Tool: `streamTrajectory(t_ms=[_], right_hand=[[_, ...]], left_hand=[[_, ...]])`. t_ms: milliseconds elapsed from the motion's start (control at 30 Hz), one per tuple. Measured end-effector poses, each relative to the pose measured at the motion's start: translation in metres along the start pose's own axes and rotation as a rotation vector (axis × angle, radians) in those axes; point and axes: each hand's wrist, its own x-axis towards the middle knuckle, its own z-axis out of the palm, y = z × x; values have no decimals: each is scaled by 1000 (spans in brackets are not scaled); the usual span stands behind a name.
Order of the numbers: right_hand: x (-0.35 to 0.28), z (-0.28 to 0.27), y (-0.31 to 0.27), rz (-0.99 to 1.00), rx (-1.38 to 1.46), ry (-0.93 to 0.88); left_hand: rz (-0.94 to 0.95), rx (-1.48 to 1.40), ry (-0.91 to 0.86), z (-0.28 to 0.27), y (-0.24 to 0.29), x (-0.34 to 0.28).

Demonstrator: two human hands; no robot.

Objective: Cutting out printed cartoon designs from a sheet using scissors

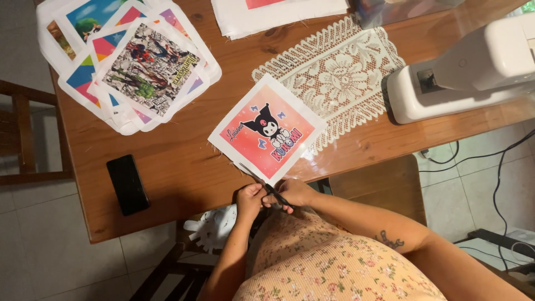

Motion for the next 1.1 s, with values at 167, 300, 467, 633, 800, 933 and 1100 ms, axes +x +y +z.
streamTrajectory(t_ms=[167, 300, 467, 633, 800, 933, 1100], right_hand=[[14, -2, 4, -29, -48, -54], [14, -5, 5, -13, -88, -52], [1, -2, -13, -9, -40, -34], [16, -1, -12, -5, -17, -53], [22, -2, -12, 3, -60, -55], [22, -3, -14, -20, -86, -26], [35, -1, -12, -15, -55, -38]], left_hand=[[-10, -55, -19, -1, -15, 7], [-26, -46, -47, 1, -18, 11], [-18, -51, -55, 0, -13, 10], [26, 54, -76, -6, 6, 0], [24, 67, -75, -7, 15, -4], [30, 80, -81, -6, 9, -1], [47, 90, -53, -5, 37, -17]])
